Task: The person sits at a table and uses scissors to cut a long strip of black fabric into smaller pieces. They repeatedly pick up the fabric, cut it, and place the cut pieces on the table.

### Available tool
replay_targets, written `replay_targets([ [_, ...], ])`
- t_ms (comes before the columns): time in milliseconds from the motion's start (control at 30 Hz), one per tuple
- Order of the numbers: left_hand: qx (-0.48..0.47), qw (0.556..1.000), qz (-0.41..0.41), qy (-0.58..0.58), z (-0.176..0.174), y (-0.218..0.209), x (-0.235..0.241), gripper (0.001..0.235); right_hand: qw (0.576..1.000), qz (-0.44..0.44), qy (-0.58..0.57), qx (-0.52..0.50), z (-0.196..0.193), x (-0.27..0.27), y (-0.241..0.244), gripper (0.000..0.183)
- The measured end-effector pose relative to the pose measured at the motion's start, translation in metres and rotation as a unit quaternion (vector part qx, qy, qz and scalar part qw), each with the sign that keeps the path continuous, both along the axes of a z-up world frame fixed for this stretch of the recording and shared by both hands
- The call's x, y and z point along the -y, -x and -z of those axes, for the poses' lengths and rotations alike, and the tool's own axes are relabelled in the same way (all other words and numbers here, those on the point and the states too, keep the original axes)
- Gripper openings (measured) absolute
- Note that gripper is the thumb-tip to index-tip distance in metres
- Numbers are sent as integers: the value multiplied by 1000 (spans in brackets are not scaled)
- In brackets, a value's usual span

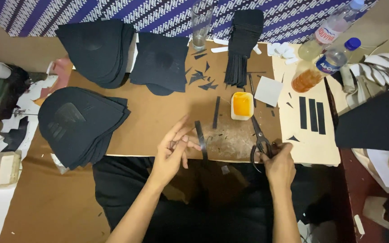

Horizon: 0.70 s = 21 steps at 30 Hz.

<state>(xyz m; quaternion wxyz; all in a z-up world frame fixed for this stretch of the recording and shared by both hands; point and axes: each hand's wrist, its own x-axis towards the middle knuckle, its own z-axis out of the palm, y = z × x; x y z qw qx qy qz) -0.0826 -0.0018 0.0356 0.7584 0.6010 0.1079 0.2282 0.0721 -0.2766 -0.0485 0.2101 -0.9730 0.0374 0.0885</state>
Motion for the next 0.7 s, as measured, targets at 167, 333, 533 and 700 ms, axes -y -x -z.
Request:
replay_targets([
  [167,-1,999,22,49,11,4,-2,54,987,-59,14,148,-53,-19,35,51],
  [333,3,995,45,92,-2,3,10,57,905,-143,-392,84,-70,-61,86,26],
  [533,4,995,9,97,2,4,6,53,791,-37,-592,-152,-69,-86,114,30],
  [700,-38,999,-27,6,-6,4,7,58,792,-73,-587,-152,-74,-82,123,30],
])
